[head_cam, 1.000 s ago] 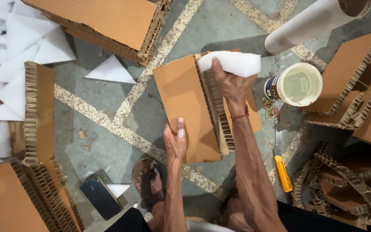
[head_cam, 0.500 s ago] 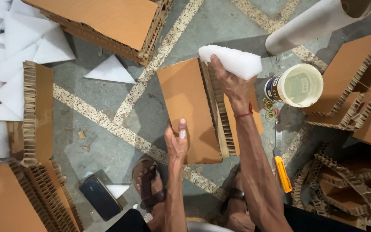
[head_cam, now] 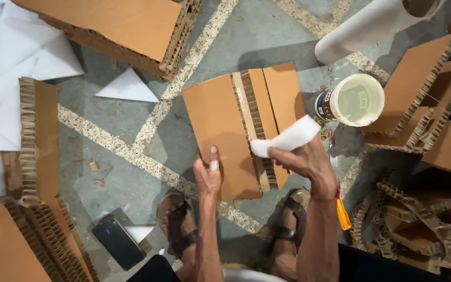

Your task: The person assembles a cardboard structure by applying glue to the edges of corrugated cardboard pieces using a white foam applicator. They press the glued pieces together to form a box-like shape and secure it with a rubber band.

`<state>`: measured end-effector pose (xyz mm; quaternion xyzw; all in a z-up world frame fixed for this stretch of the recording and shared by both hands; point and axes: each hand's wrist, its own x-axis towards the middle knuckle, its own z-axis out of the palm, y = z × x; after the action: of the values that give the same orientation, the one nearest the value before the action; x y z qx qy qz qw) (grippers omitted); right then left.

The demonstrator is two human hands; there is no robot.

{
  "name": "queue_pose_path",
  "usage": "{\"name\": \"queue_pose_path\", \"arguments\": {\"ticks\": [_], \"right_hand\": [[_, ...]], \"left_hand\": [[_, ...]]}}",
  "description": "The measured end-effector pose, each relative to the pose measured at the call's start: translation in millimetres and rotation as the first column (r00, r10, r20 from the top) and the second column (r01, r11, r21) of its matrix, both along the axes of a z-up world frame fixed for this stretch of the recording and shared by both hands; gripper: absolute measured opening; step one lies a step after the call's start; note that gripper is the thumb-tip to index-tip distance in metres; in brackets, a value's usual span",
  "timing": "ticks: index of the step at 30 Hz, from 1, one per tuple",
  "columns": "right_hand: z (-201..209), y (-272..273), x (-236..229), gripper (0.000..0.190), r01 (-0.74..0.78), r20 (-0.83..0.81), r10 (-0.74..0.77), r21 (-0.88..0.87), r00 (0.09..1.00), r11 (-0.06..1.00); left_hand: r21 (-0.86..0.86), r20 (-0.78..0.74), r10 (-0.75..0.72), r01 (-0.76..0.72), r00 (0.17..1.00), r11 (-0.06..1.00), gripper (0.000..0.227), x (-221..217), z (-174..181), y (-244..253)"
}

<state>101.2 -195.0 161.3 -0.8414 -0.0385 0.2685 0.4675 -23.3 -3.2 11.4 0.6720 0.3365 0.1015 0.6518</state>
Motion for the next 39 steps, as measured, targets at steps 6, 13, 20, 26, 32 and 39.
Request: {"name": "queue_pose_path", "arguments": {"ticks": [6,13,20,26,32,39], "right_hand": [[-1.6,22.3,28.5,0.022,0.116,0.467,-0.045,-0.123,0.883,0.986],[-17.1,69.6,96.8,0.015,0.101,0.833,0.061,-0.138,0.55,0.985],[9.2,71.1,66.0,0.019,-0.008,0.837,-0.017,0.026,0.547,1.0],[8.4,67.5,40.7,0.021,-0.016,0.831,-0.086,0.114,0.55,0.993],[5.2,50.5,21.0,0.017,-0.046,0.652,0.121,-0.131,0.748,0.99],[19.9,14.7,-18.9,0.022,-0.088,0.536,0.275,-0.347,0.798,0.934]], "left_hand": [[0.087,0.072,-0.083,0.076,0.994,0.993,0.044,-1.8,-1.0,-0.6],[0.028,0.048,-0.071,0.07,0.996,0.997,0.043,-3.0,3.1,-8.6],[0.025,0.084,-0.066,0.064,0.994,0.998,0.042,0.7,12.8,-14.3],[0.021,0.09,-0.07,0.069,0.993,0.997,0.042,2.6,19.8,-16.5],[0.039,0.023,-0.05,0.049,0.998,0.998,0.042,-0.2,29.1,-17.4],[0.072,-0.003,-0.055,0.056,0.998,0.996,0.051,-1.8,19.8,-16.2]]}}
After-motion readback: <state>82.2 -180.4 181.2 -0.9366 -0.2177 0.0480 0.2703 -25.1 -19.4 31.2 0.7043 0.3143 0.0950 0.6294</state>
